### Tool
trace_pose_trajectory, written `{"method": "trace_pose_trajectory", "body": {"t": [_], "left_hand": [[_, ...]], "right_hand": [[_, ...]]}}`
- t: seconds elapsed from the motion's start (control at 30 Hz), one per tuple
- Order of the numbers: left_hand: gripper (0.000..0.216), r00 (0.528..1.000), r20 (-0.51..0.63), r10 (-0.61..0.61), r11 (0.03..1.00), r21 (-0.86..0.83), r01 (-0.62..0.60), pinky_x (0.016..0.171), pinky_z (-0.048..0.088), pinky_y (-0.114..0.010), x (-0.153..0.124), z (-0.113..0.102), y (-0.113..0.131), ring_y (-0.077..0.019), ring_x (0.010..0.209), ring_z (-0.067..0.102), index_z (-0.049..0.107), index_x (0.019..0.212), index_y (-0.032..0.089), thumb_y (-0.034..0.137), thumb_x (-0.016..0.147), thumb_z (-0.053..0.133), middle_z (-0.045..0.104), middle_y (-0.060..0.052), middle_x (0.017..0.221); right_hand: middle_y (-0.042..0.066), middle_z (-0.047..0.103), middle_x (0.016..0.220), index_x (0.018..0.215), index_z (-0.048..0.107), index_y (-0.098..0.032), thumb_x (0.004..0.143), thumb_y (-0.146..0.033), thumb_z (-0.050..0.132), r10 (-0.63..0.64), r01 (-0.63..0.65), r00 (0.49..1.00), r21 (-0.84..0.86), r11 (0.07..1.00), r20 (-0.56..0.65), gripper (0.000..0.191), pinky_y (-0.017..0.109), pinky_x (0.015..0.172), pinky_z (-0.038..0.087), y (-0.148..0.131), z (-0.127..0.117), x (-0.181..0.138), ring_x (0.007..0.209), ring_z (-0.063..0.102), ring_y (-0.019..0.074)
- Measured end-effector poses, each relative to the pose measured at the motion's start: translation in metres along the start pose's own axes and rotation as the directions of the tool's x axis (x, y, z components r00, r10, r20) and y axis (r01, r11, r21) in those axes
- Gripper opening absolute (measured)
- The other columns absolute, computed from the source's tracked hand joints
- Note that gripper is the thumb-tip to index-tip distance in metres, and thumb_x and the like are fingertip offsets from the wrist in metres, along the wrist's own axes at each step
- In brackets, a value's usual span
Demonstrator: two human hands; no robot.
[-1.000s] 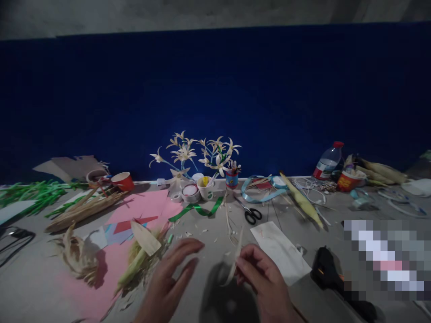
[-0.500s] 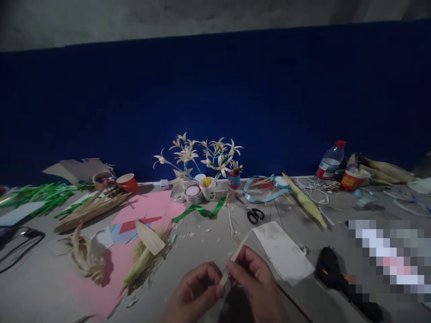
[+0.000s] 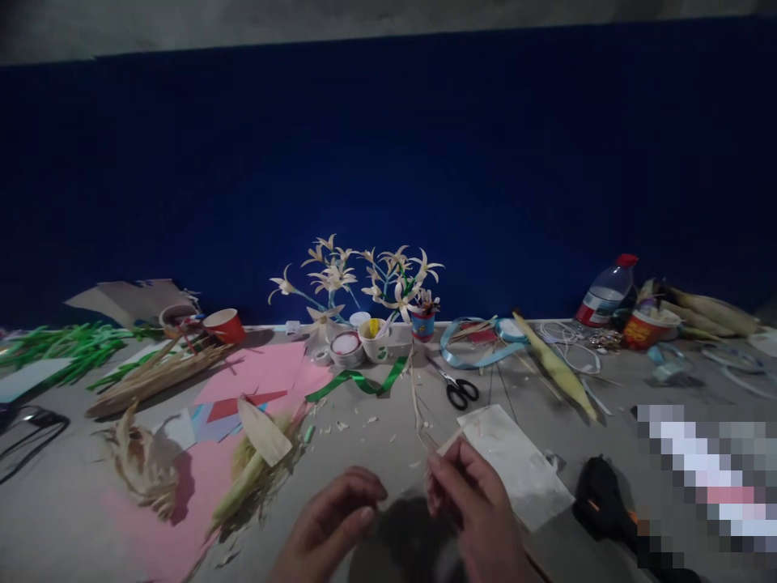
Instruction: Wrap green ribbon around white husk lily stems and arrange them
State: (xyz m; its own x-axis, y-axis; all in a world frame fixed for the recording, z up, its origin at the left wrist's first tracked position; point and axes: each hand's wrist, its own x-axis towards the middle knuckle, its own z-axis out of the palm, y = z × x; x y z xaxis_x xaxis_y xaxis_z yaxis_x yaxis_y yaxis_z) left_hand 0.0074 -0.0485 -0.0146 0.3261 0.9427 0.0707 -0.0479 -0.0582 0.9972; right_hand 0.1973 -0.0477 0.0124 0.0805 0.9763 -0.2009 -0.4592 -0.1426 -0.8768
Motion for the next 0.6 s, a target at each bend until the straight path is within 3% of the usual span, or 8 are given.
{"method": "trace_pose_trajectory", "body": {"t": [0.07, 0.23, 0.37, 0.47, 0.6], "left_hand": [[0.024, 0.996, -0.001, 0.091, 0.995, 0.042, -0.091, 0.082, 0.041, -0.031, 0.006, 0.008, 0.010, -0.0211, 0.092, 0.055, 0.066, 0.098, 0.020, 0.040, 0.084, 0.065, 0.059, -0.007, 0.101], [0.016, 0.994, 0.019, 0.112, 0.990, 0.090, -0.113, 0.080, 0.042, -0.030, 0.014, 0.021, 0.013, -0.0195, 0.084, 0.056, 0.061, 0.079, 0.019, 0.033, 0.087, 0.061, 0.058, -0.004, 0.083], [0.028, 0.983, -0.093, 0.157, 0.987, 0.032, -0.155, 0.087, 0.042, -0.032, 0.011, 0.023, 0.002, -0.0223, 0.098, 0.056, 0.061, 0.107, 0.023, 0.038, 0.084, 0.065, 0.059, -0.007, 0.109], [0.031, 0.969, -0.136, 0.204, 0.979, 0.053, -0.199, 0.095, 0.039, -0.034, 0.008, 0.023, -0.004, -0.0256, 0.111, 0.053, 0.061, 0.112, 0.024, 0.038, 0.084, 0.064, 0.058, -0.009, 0.118], [0.050, 0.946, -0.241, 0.219, 0.973, 0.127, -0.193, 0.098, 0.040, -0.038, 0.006, 0.018, -0.002, -0.0271, 0.115, 0.052, 0.048, 0.132, 0.027, 0.033, 0.086, 0.064, 0.049, -0.012, 0.137]], "right_hand": [[-0.006, 0.056, 0.052, 0.060, 0.058, -0.019, 0.066, -0.042, 0.084, 0.028, -0.028, 1.000, 0.020, 0.999, 0.004, 0.036, 0.021, 0.051, 0.039, 0.002, 0.003, -0.002, 0.050, 0.047, 0.0094], [-0.006, 0.054, 0.051, 0.062, 0.060, -0.019, 0.063, -0.042, 0.086, 0.067, -0.066, 0.998, 0.050, 0.997, -0.012, 0.035, 0.021, 0.051, 0.040, 0.007, 0.006, -0.002, 0.051, 0.047, 0.0095], [-0.004, 0.058, 0.055, 0.061, 0.060, -0.019, 0.065, -0.042, 0.085, 0.027, -0.027, 1.000, 0.032, 0.999, 0.011, 0.034, 0.022, 0.050, 0.040, 0.005, 0.007, -0.002, 0.051, 0.047, 0.0099], [-0.004, 0.059, 0.054, 0.062, 0.061, -0.019, 0.063, -0.044, 0.085, 0.066, -0.066, 0.998, 0.038, 0.997, 0.008, 0.035, 0.021, 0.050, 0.040, 0.004, 0.008, -0.002, 0.050, 0.047, 0.0093], [-0.004, 0.059, 0.052, 0.061, 0.061, -0.019, 0.063, -0.045, 0.085, 0.102, -0.103, 0.995, 0.039, 0.994, 0.015, 0.036, 0.021, 0.050, 0.039, 0.005, 0.008, -0.002, 0.049, 0.046, 0.0087]]}}
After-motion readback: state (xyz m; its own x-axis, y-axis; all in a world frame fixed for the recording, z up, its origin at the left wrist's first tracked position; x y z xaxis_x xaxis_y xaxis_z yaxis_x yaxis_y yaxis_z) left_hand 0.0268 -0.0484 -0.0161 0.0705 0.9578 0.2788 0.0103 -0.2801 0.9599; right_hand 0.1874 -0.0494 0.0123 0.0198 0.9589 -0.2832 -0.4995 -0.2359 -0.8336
